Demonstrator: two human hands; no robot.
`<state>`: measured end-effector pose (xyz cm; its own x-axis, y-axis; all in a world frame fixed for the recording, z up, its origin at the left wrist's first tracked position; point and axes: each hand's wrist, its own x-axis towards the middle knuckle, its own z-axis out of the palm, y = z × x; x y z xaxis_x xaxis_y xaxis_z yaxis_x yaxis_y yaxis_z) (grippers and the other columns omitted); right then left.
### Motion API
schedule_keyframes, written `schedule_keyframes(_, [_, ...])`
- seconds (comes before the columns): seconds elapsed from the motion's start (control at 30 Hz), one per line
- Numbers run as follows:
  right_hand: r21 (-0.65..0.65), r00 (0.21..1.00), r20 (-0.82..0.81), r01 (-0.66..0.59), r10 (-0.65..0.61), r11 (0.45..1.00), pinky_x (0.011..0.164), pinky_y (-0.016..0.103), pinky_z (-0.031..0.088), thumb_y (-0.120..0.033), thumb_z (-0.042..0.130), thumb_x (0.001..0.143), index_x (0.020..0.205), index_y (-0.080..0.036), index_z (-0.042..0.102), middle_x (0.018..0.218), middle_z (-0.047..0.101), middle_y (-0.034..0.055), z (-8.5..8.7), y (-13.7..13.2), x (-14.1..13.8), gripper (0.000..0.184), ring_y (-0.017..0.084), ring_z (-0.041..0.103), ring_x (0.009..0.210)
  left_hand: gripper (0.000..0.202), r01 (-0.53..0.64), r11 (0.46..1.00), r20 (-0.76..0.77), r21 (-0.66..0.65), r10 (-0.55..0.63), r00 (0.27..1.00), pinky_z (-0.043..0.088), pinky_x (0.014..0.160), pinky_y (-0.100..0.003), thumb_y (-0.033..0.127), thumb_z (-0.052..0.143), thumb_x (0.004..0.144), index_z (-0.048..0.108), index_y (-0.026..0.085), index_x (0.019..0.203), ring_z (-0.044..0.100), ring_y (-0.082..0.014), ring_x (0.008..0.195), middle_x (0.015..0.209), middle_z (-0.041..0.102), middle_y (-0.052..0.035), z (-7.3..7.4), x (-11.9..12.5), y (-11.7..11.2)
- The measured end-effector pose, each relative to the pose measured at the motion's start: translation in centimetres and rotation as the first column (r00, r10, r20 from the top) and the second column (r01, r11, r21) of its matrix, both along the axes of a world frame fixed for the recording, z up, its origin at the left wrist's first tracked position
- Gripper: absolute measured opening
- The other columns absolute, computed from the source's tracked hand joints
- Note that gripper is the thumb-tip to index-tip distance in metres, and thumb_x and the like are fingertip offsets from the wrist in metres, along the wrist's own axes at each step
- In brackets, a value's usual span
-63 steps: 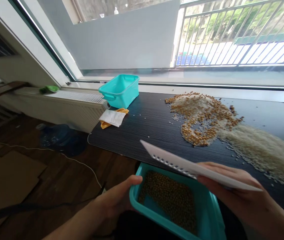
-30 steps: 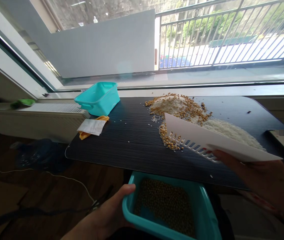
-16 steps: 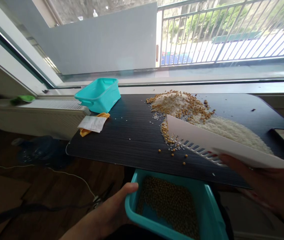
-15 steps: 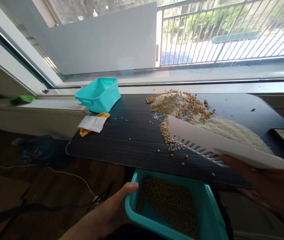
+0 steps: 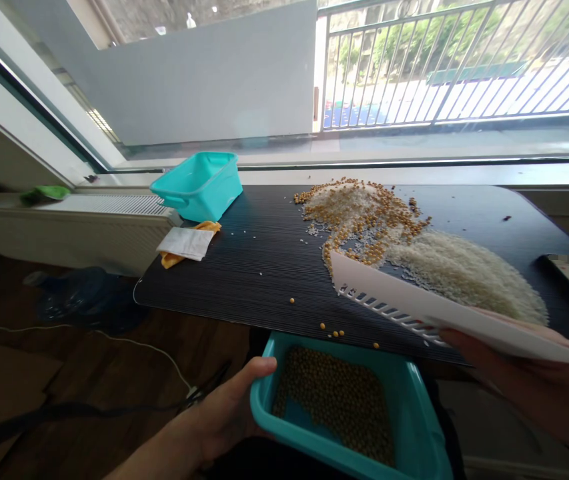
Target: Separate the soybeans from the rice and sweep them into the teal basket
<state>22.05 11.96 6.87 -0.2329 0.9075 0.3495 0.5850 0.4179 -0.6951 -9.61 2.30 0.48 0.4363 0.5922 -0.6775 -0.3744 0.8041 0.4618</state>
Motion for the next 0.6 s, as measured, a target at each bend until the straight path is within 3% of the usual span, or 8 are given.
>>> schedule_keyframes(0.1, [-0.032,0.978,-0.02,-0.209,0.208,0.977,0.061,0.027,0.06,-0.033,0.064,0.078,0.086,-0.035,0.077,0.081,0.076,-0.0019,-0.2,-0.2,-0.7,0.015,0.02,0.071,0.066,0.064,-0.007,1.0,0.021,0.013,0.007,1.0,0.051,0.088,-0.04,0.058,0.061,0.078,0.063,0.013,0.124,0.065,-0.0303,0.107,0.113,0.072,-0.0131,-0.1,-0.3,-0.1])
schedule_keyframes(0.23, [-0.087,0.968,-0.03,-0.253,0.251,0.964,0.052,0.025,0.057,-0.036,0.066,0.078,0.086,-0.035,0.076,0.076,0.076,-0.0038,-0.3,-0.6,-2.3,0.014,0.018,0.068,0.059,0.064,-0.001,1.0,0.043,0.023,0.0,0.999,0.051,0.089,-0.041,0.058,0.06,0.079,0.062,0.014,0.125,0.065,-0.0302,0.108,0.119,0.07,-0.0126,-0.3,-0.7,-0.2])
schedule_keyframes(0.43, [-0.136,0.98,-0.132,-0.163,0.145,0.977,0.062,0.029,0.06,-0.041,0.07,0.073,0.084,-0.027,0.077,0.081,0.077,-0.0015,-0.5,2.2,-6.0,0.018,0.019,0.071,0.067,0.061,-0.032,0.998,0.038,0.046,0.03,0.999,0.051,0.09,-0.039,0.055,0.06,0.081,0.062,0.014,0.126,0.065,-0.0294,0.109,0.11,0.074,-0.011,-0.6,-2.3,-0.5])
schedule_keyframes(0.6, [-0.172,0.95,-0.052,-0.311,0.306,0.935,0.054,0.025,0.057,-0.045,0.064,0.079,0.09,-0.022,0.076,0.079,0.076,-0.0007,-0.8,4.7,-8.9,0.027,0.016,0.068,0.064,0.057,-0.077,0.996,-0.005,0.032,0.078,0.997,0.05,0.092,-0.038,0.054,0.062,0.08,0.066,0.014,0.12,0.067,-0.0276,0.105,0.106,0.075,-0.0103,-0.5,-4.0,-1.1])
